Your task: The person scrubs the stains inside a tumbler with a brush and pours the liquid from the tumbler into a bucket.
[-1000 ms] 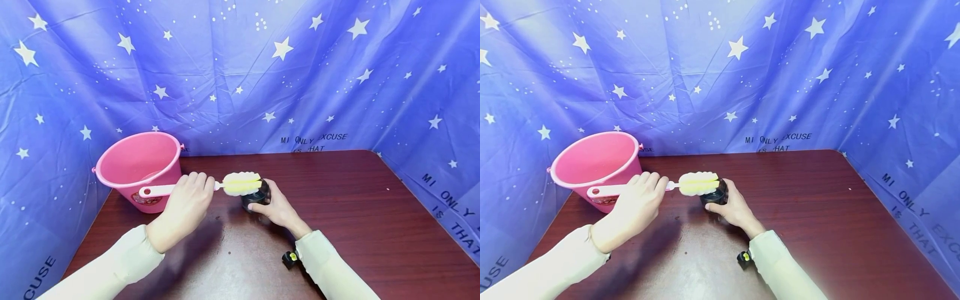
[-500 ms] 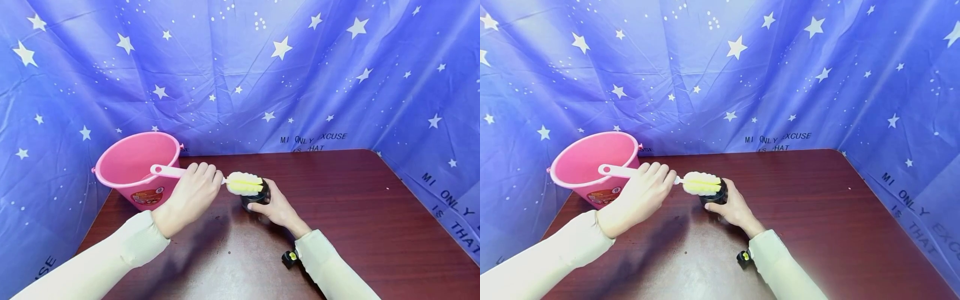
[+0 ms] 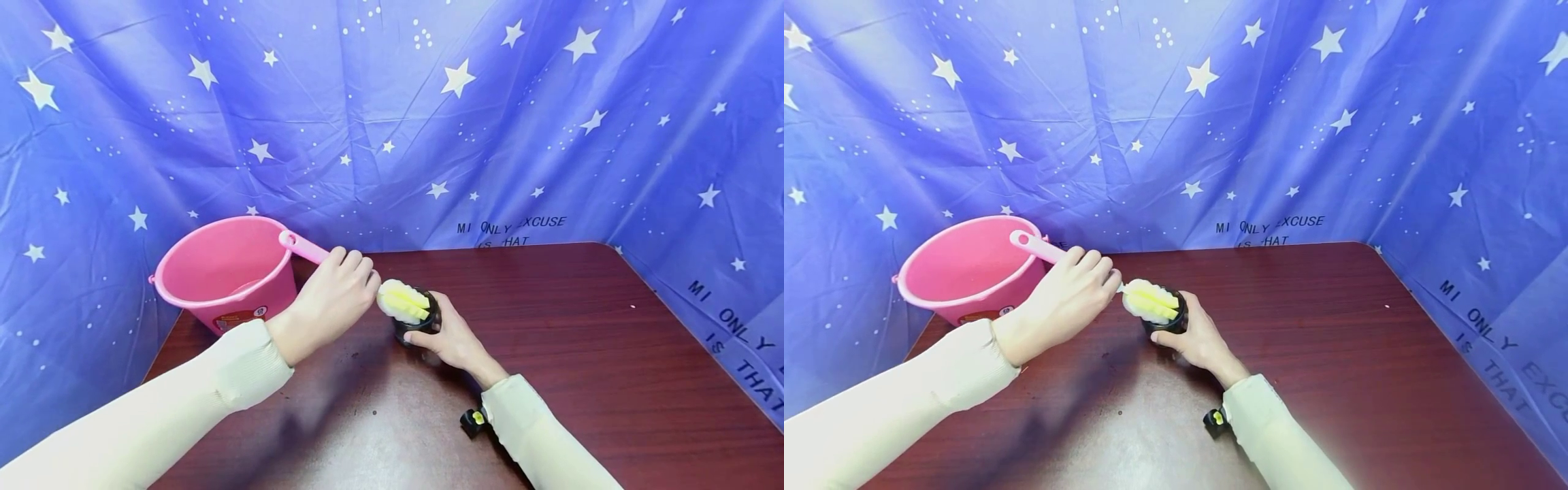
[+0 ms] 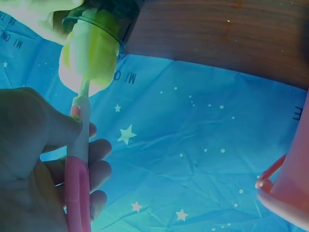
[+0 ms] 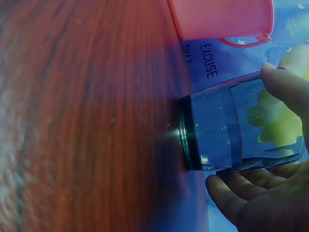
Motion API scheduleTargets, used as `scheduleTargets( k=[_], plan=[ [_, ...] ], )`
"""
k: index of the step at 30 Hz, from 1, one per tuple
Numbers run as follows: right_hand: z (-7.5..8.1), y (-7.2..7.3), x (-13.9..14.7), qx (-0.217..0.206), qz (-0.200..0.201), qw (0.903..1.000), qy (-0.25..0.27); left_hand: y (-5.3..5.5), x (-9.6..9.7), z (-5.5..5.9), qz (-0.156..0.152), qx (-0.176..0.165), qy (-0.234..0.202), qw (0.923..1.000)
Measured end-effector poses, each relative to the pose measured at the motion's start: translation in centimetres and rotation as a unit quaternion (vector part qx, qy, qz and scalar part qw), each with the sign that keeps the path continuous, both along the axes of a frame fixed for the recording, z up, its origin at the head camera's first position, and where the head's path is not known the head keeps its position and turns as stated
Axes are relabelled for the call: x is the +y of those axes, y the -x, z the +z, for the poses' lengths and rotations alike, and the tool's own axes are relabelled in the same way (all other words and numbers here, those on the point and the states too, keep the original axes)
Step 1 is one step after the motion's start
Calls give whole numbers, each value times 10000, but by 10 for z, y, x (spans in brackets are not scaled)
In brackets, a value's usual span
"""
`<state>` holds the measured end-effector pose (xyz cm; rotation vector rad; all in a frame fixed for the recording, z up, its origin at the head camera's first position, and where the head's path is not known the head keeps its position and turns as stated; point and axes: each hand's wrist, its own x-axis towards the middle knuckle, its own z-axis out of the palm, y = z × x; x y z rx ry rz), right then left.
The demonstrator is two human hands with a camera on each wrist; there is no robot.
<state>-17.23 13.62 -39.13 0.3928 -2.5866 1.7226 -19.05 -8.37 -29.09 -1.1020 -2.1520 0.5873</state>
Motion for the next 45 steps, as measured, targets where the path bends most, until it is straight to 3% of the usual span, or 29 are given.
scheduleTargets(
  k=[13, 27, 34, 45],
  plan=[
    [3, -1, -2, -37, -85, 9999, -132, 11, 10, 5, -5, 3, 369, 9993],
    [-2, 2, 1, -42, 1, 10000, 43, 20, 15, 14, 230, 119, 360, 9990],
    [-3, 1, 0, -53, -14, 10000, 0, 23, 16, 15, 184, 98, 158, 9997],
    [-2, 2, 0, -86, 22, 10000, 41, 30, 25, 20, 13, 165, 189, 9997]
  ],
)
